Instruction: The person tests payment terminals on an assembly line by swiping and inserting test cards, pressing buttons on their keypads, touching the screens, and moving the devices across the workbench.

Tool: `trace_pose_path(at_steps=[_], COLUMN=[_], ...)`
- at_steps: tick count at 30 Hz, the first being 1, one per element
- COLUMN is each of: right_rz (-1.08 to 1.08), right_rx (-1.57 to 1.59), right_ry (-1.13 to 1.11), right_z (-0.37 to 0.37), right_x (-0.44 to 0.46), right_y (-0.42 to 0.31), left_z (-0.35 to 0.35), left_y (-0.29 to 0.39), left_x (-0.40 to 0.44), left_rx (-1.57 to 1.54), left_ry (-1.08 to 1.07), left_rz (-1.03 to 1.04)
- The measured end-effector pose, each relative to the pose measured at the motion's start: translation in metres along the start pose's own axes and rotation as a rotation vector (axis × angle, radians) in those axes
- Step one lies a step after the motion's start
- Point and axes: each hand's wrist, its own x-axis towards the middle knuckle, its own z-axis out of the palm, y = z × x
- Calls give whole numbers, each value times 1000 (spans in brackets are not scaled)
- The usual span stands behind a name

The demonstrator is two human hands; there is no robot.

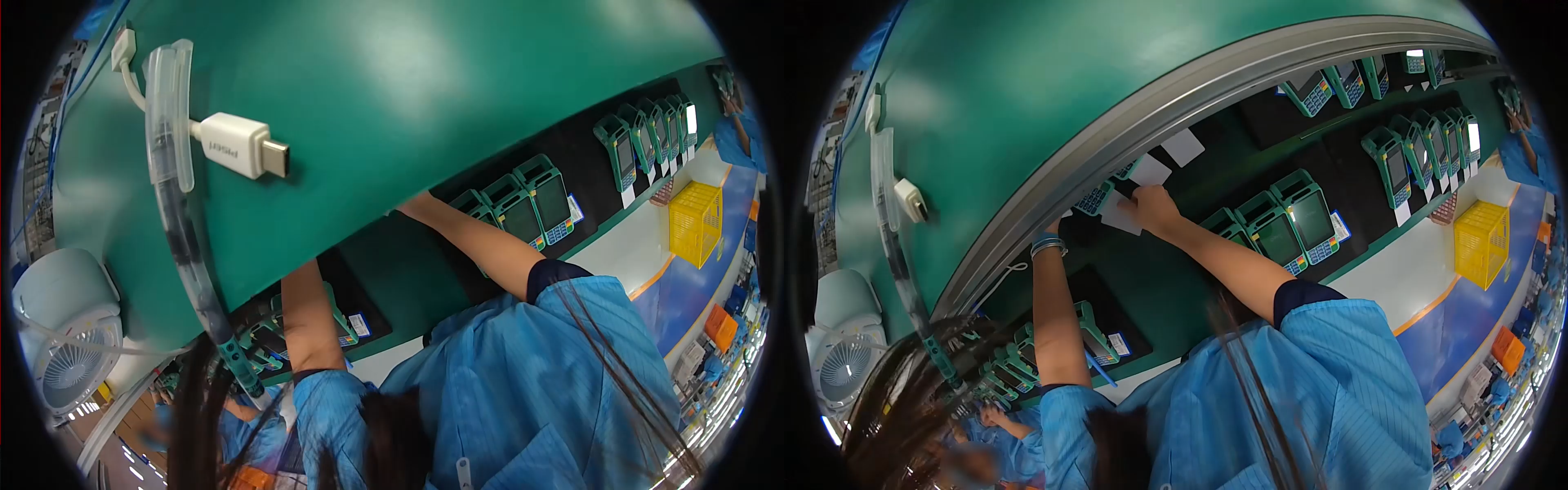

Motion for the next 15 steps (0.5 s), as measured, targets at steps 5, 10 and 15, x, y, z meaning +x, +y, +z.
trace_pose_path(at_steps=[5, 10, 15], right_rz=[291, 297, 684], right_rx=[-437, -499, -79], right_ry=[-378, -260, 72], right_z=[-57, -146, -263], right_x=[-13, -82, -197], right_y=[-101, -168, -170], left_z=[-2, -15, 16], left_y=[25, 133, 248], left_x=[-17, -115, -175], left_rx=[95, -452, -559], left_ry=[154, 847, 298], left_rz=[-41, 122, 354])
